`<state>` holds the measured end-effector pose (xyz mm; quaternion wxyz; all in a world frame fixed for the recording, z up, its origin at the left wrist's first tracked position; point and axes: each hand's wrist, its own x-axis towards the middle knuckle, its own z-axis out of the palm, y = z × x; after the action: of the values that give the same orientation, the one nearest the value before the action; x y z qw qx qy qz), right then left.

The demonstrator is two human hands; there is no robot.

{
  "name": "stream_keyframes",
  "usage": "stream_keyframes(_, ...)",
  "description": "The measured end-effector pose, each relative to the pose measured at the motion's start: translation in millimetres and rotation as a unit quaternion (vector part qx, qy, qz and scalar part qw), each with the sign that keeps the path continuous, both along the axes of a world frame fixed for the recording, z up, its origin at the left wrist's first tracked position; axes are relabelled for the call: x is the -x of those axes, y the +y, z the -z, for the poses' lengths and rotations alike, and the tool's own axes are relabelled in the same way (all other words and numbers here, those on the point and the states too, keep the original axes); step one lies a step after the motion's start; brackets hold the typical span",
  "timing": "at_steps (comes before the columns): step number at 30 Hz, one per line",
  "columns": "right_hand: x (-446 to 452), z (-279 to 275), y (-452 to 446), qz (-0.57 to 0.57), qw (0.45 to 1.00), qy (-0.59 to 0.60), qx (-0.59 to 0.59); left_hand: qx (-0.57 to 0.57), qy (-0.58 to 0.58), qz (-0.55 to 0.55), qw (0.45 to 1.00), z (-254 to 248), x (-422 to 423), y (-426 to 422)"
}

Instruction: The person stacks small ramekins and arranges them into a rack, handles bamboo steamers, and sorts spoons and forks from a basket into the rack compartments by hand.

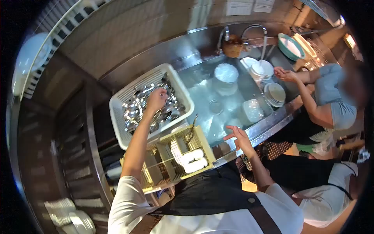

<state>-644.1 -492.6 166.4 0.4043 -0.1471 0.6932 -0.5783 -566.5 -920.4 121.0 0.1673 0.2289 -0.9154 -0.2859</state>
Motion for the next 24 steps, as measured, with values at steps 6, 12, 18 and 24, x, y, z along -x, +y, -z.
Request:
stream_keyframes(6,-19.5,28.6,43.5,0.155,0.988,0.021,0.004,0.225,-0.1,0.015,0.969,21.9,86.8,-52.5)
stream_keyframes(12,-25.8,38.8,59.2,0.204,0.979,0.007,0.012,0.348,-0.019,0.035,0.936,14.3,84.7,-91.1)
stream_keyframes(18,19.6,13.2,6.7,0.222,0.96,0.13,0.111,0.358,0.291,-0.091,0.882,-140.4,13.6,-70.2)
stream_keyframes(24,-10.0,-96.6,-132.2,-0.007,0.945,0.164,0.282,0.002,0.361,-0.044,0.931,-216.4,-65.9,11.1)
